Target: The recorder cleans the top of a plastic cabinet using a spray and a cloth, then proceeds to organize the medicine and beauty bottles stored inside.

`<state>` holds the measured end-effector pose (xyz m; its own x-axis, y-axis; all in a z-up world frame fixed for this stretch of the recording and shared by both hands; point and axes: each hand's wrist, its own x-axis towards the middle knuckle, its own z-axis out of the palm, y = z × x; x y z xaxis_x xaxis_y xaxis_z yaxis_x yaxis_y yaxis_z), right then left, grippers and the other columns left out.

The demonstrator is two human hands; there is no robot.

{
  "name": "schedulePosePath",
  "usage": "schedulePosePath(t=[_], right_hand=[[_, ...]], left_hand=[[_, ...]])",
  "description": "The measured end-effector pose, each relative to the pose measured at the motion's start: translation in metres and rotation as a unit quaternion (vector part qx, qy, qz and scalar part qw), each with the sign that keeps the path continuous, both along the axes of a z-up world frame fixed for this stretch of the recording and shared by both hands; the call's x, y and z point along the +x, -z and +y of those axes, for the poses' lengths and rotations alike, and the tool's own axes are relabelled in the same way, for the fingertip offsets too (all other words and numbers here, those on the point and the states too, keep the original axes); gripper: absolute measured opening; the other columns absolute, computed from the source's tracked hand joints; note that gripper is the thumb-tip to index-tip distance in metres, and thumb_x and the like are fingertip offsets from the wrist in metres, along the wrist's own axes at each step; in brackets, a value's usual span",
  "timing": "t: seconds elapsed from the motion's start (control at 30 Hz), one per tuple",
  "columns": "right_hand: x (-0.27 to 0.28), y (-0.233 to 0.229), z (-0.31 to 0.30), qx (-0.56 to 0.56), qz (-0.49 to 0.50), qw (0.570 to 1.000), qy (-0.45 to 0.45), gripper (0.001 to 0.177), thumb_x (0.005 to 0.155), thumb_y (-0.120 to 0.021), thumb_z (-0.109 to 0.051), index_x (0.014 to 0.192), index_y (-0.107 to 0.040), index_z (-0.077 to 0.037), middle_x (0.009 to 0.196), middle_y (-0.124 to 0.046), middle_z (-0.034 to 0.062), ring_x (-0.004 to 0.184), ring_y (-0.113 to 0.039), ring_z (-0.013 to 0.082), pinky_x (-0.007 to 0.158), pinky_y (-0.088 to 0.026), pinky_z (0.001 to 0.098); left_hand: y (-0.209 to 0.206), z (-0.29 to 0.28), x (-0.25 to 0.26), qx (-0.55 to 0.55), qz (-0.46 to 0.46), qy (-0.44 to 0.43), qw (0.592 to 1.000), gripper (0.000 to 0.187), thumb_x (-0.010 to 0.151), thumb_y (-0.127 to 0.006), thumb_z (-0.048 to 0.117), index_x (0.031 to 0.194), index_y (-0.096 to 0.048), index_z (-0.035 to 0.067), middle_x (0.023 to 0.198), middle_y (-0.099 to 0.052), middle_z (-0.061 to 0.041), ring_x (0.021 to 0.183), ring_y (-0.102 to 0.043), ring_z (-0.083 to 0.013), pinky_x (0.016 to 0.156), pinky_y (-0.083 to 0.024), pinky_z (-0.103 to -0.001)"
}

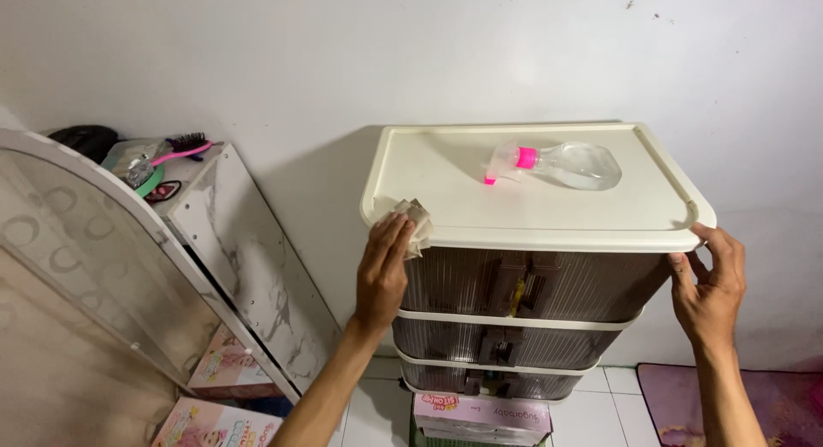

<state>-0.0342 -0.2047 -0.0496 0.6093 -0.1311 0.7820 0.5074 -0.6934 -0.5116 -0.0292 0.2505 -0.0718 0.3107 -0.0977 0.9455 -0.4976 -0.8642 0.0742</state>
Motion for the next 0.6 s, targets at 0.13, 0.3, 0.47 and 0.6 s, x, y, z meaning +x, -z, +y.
schedulePosePath(t=[0.13, 0.3, 0.47, 0.6], right_hand=[[-0.002, -0.003, 0.004, 0.019, -0.007, 1.0, -0.024, 0.043, 0.109, -0.066, -0.017, 0.148, -0.053, -0.009, 0.147, -0.045, 0.0179, 0.141, -0.054, 0.0305, 0.108, -0.054, 0.0419], [-0.006, -0.005, 0.01, 0.02, -0.013, 1.0, -0.018, 0.042, 0.11, -0.066, -0.017, 0.149, -0.053, -0.007, 0.146, -0.046, 0.0174, 0.139, -0.055, 0.03, 0.108, -0.054, 0.0416], [-0.011, -0.009, 0.014, 0.027, -0.002, 0.999, -0.018, 0.041, 0.112, -0.063, -0.018, 0.149, -0.052, -0.006, 0.147, -0.045, 0.0183, 0.141, -0.054, 0.0317, 0.108, -0.053, 0.0422], [-0.016, -0.011, 0.002, 0.031, 0.014, 0.998, -0.052, 0.043, 0.11, -0.061, -0.017, 0.152, -0.051, -0.009, 0.151, -0.046, 0.0193, 0.144, -0.052, 0.0352, 0.117, -0.046, 0.0462]], left_hand=[[-0.004, -0.026, -0.002, 0.015, -0.006, 0.002, 1.0, 0.048, 0.091, -0.07, -0.01, 0.136, -0.063, 0.005, 0.142, -0.062, -0.014, 0.134, -0.058, -0.0325, 0.11, -0.049, -0.044], [-0.026, -0.105, -0.024, 0.033, 0.017, 0.129, 0.991, 0.04, 0.097, -0.065, -0.01, 0.136, -0.065, 0.001, 0.142, -0.064, -0.016, 0.137, -0.06, -0.0326, 0.118, -0.047, -0.043], [-0.025, -0.177, -0.036, 0.088, 0.053, 0.222, 0.97, 0.035, 0.1, -0.065, -0.003, 0.135, -0.066, -0.001, 0.141, -0.064, -0.017, 0.136, -0.062, -0.0315, 0.119, -0.051, -0.043], [0.028, -0.221, -0.042, 0.106, 0.055, 0.32, 0.94, 0.031, 0.102, -0.067, -0.003, 0.133, -0.067, -0.004, 0.136, -0.065, -0.02, 0.13, -0.067, -0.0325, 0.113, -0.059, -0.042]])
